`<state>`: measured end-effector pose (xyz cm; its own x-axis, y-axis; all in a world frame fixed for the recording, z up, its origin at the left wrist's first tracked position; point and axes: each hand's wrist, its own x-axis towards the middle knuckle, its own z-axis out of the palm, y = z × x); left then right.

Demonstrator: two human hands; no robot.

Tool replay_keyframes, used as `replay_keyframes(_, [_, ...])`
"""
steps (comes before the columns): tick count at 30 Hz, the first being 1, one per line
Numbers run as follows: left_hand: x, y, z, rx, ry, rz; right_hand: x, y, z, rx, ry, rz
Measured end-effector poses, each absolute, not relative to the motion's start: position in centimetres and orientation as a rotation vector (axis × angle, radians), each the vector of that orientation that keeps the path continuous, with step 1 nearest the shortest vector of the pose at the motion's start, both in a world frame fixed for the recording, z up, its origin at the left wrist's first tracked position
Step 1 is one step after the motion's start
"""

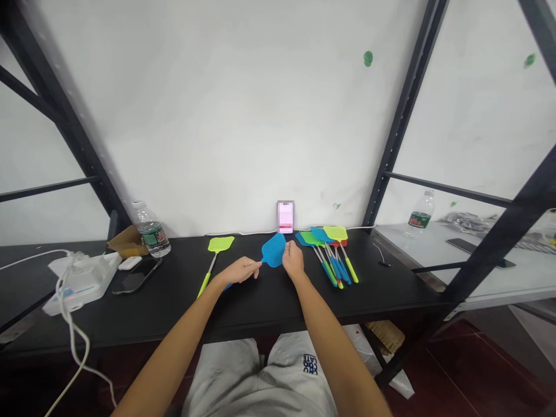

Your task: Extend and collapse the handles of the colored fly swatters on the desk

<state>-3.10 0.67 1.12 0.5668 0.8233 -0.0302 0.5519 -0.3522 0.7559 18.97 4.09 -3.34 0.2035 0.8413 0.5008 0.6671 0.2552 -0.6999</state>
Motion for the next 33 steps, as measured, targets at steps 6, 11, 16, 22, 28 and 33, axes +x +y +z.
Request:
replay_keyframes(6, [-2.8, 0.8, 0.7, 2.273, 1.140, 0.525, 18.9, 3.8, -3.0, -1.561, -1.560, 0.283])
replay_keyframes(11, [-2.6, 0.9, 0.5, 2.381, 1.256, 0.489, 18.7, 3.2, -2.2, -1.725, -1.567, 0.230])
replay_keyframes(16, [-2.6, 0.9, 0.3, 2.376, 1.229, 0.499, 18.9, 3.3, -2.1, -1.761, -1.561, 0.219])
replay_keyframes(22, [-2.6, 1.0, 0.0, 2.382, 1.214, 0.526, 19.4, 3.7, -2.6, -1.692, -1.574, 0.270])
replay_keyframes(28, [-2.6, 1.2, -0.1, 2.347, 1.174, 0.568, 19.6, 4.0, -3.2, -1.598, -1.548, 0.247])
replay_keyframes(33, [-2.5, 0.9, 0.4, 2.273, 1.113, 0.594, 19.7, 4.1, -3.6, -1.490, -1.526, 0.228])
